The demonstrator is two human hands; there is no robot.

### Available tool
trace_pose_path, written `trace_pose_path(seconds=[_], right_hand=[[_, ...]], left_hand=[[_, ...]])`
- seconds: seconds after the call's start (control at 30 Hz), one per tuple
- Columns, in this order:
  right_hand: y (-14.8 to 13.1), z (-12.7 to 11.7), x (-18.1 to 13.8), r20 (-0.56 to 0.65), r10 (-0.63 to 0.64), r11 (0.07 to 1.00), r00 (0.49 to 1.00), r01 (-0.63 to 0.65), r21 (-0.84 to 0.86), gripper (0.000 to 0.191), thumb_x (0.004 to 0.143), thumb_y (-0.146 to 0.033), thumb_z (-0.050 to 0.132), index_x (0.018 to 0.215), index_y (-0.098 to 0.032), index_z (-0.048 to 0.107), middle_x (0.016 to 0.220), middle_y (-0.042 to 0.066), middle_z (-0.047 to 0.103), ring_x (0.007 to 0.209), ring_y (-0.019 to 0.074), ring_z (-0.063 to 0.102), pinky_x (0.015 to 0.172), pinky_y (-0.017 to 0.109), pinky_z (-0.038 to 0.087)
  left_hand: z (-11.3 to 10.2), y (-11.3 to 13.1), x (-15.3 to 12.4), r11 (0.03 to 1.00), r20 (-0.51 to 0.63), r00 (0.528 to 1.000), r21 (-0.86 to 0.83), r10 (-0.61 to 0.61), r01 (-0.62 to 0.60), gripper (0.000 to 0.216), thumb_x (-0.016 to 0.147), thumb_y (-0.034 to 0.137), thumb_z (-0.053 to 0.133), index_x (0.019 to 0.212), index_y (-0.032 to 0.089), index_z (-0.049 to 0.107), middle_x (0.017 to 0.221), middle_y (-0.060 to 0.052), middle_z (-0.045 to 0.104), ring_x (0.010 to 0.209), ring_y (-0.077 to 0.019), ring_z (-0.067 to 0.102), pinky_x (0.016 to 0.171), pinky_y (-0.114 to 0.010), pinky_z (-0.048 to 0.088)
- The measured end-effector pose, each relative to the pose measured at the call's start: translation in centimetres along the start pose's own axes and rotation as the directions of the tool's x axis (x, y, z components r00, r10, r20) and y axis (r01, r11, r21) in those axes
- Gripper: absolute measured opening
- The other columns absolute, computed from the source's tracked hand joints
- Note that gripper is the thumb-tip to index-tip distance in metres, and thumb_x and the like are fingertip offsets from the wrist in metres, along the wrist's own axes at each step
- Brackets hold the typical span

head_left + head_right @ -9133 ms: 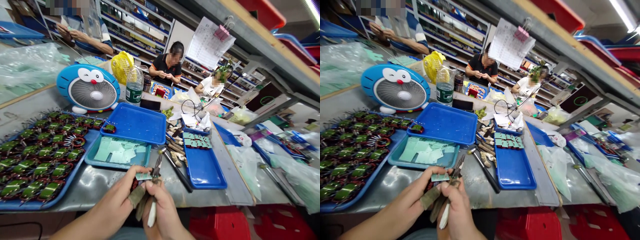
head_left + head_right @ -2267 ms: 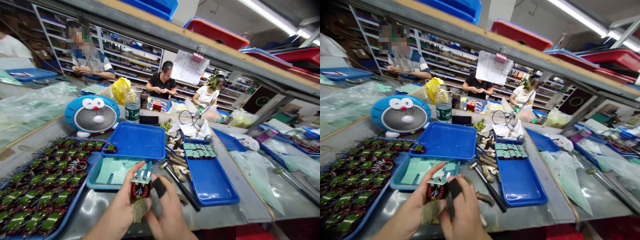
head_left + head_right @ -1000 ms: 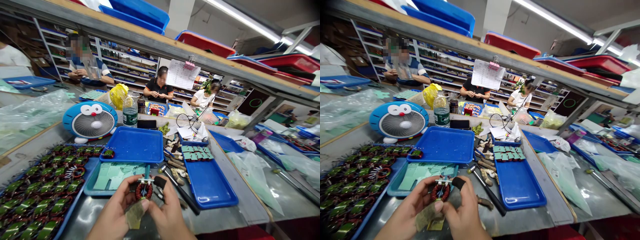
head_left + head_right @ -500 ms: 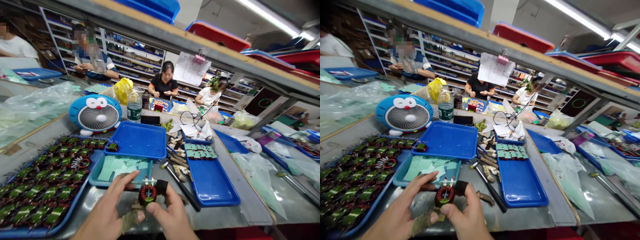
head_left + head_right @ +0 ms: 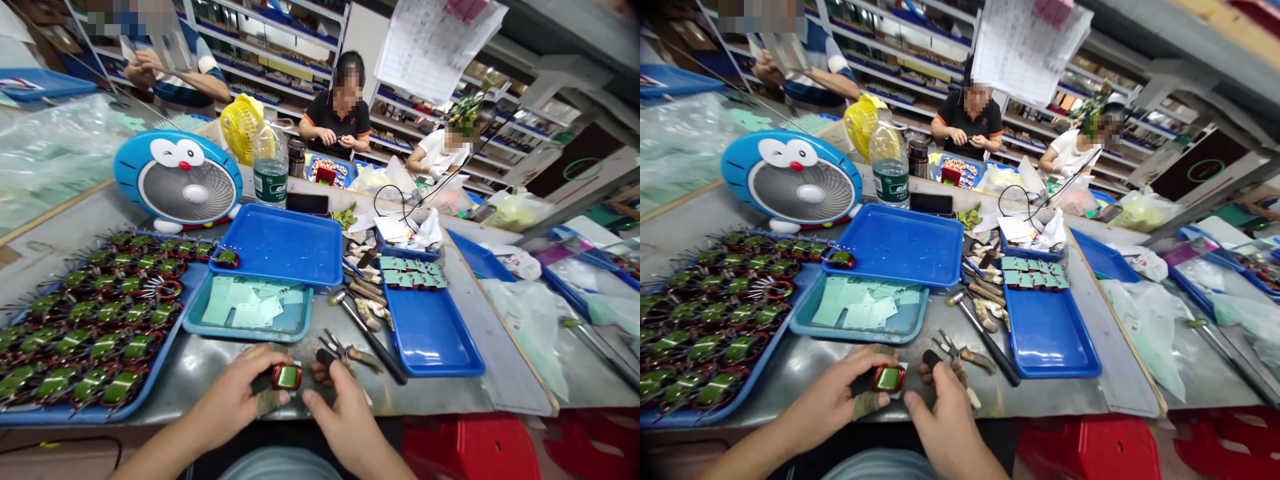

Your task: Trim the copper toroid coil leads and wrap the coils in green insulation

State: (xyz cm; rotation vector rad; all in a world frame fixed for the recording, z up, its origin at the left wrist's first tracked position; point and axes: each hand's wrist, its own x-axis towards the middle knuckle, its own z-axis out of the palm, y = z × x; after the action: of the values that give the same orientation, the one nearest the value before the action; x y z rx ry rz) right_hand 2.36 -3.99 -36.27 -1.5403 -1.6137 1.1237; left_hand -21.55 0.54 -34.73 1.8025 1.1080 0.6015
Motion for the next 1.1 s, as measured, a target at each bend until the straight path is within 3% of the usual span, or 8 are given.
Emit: trace_pose_path(seconds=[0.1,0.23,0.53,0.83,0.93,1.1], right_hand=[[0.6,1.0,-0.1,-0.007,-0.031,0.997,0.999,0.031,-0.073,0.041,0.082,-0.011,0.065,0.122,-0.02,0.067,0.117,0.012,0.07,0.114,0.0305,0.067,0.104,0.05,0.053],[0.8,1.3,-0.4,0.018,-0.076,0.989,0.997,0.077,-0.129,0.06,0.081,-0.008,0.062,0.139,-0.023,0.057,0.13,0.011,0.067,0.124,0.0283,0.065,0.109,0.046,0.052],[1.0,0.1,-0.5,0.026,-0.055,0.993,0.998,0.057,-0.106,0.072,0.084,-0.013,0.064,0.153,-0.023,0.044,0.136,0.01,0.065,0.128,0.0262,0.063,0.112,0.045,0.051],[1.1,-0.9,-1.3,0.002,-0.047,0.993,0.999,0.047,-0.107,0.063,0.088,-0.021,0.069,0.148,-0.022,0.05,0.137,0.011,0.066,0.128,0.0285,0.063,0.111,0.044,0.051],[0.6,-1.0,-1.1,-0.015,-0.142,0.982,0.99,0.139,-0.13,0.063,0.091,-0.027,0.071,0.15,-0.022,0.049,0.139,0.012,0.064,0.129,0.0281,0.062,0.11,0.042,0.051],[-2.1,0.0,0.5,0.002,-0.314,0.935,0.949,0.31,-0.171,0.048,0.094,-0.035,0.071,0.139,-0.027,0.057,0.13,0.008,0.066,0.118,0.0267,0.064,0.102,0.041,0.053]], left_hand=[[1.1,-0.9,-0.4,0.999,-0.08,0.996,-0.036,-0.032,0.029,0.047,0.087,0.049,0.078,0.129,0.03,0.07,0.117,-0.009,0.071,0.109,-0.0302,0.067,0.096,-0.038,0.052],[1.8,-2.0,-1.0,0.998,-0.164,0.984,-0.027,-0.066,0.063,0.066,0.075,0.056,0.087,0.135,0.034,0.067,0.127,-0.01,0.069,0.121,-0.036,0.063,0.102,-0.042,0.05],[2.0,-2.3,-0.7,0.996,-0.213,0.975,0.042,-0.066,0.077,0.05,0.08,0.055,0.083,0.122,0.03,0.074,0.112,-0.009,0.072,0.108,-0.0327,0.067,0.094,-0.04,0.053],[1.9,-2.2,-0.8,0.998,-0.197,0.978,-0.005,-0.062,0.062,0.057,0.079,0.05,0.085,0.13,0.031,0.069,0.123,-0.009,0.071,0.113,-0.0326,0.067,0.099,-0.04,0.053],[2.0,-2.2,-0.7,0.998,-0.179,0.982,-0.002,-0.06,0.06,0.06,0.079,0.051,0.085,0.132,0.03,0.067,0.126,-0.01,0.07,0.115,-0.0331,0.066,0.1,-0.041,0.052],[2.0,-2.6,-0.3,0.998,-0.134,0.991,0.058,0.018,-0.01,0.063,0.078,0.046,0.087,0.135,0.031,0.064,0.125,-0.008,0.071,0.115,-0.0322,0.066,0.1,-0.039,0.05]])
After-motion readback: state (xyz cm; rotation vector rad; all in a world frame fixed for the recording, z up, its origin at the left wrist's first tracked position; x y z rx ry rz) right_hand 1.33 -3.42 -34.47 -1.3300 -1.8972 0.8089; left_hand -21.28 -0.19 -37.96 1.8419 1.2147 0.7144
